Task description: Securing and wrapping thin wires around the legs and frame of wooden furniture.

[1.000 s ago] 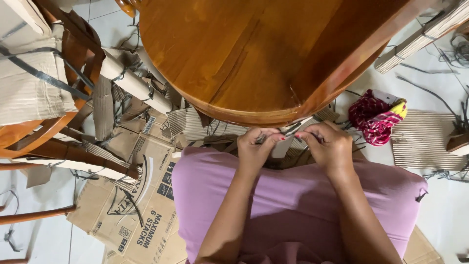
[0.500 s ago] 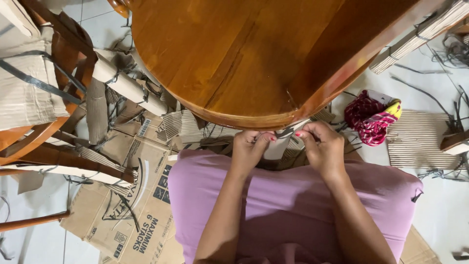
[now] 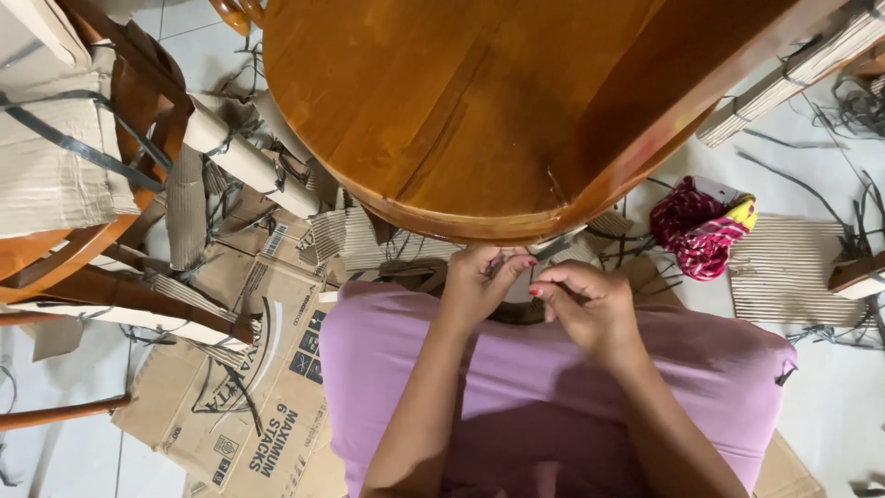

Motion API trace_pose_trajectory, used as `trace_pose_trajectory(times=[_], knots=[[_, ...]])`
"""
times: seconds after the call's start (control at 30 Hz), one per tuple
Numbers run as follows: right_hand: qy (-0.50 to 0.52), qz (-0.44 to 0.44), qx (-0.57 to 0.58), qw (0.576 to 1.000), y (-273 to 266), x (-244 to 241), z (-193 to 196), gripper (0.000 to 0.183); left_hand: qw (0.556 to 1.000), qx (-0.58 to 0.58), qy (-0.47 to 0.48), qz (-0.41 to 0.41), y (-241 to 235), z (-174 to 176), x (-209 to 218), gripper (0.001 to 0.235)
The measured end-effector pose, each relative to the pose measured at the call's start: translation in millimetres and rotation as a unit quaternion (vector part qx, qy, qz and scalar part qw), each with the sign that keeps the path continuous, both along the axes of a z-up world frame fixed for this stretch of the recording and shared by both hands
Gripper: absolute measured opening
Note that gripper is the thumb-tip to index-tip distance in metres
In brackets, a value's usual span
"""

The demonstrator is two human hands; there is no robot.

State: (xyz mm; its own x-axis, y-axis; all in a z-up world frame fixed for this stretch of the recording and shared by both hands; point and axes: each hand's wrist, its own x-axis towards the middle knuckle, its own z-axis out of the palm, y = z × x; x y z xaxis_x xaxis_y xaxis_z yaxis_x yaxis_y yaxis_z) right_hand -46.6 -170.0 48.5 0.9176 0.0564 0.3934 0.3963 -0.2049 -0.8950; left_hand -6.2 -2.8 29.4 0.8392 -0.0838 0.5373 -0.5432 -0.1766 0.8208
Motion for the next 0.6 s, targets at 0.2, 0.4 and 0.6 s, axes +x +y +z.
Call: trace_pose_trajectory(times=[0.2, 0.4, 0.6], knots=[[-0.056, -0.004, 0.030, 0.998, 20, 6, -3, 0.016, 0.998, 0.037, -0.027, -0.051, 12, 4, 1, 0.005], [-0.176, -0.038, 0.012, 0.984, 21, 7, 8, 0.019, 0.995, 0.062, -0.049, -0.058, 15, -2, 3, 0.003], [-0.266, -0.086, -0.071, 0.958, 12, 12, -22, 0.020, 0.994, 0.083, -0.060, -0.046, 15, -5, 1, 0.012]])
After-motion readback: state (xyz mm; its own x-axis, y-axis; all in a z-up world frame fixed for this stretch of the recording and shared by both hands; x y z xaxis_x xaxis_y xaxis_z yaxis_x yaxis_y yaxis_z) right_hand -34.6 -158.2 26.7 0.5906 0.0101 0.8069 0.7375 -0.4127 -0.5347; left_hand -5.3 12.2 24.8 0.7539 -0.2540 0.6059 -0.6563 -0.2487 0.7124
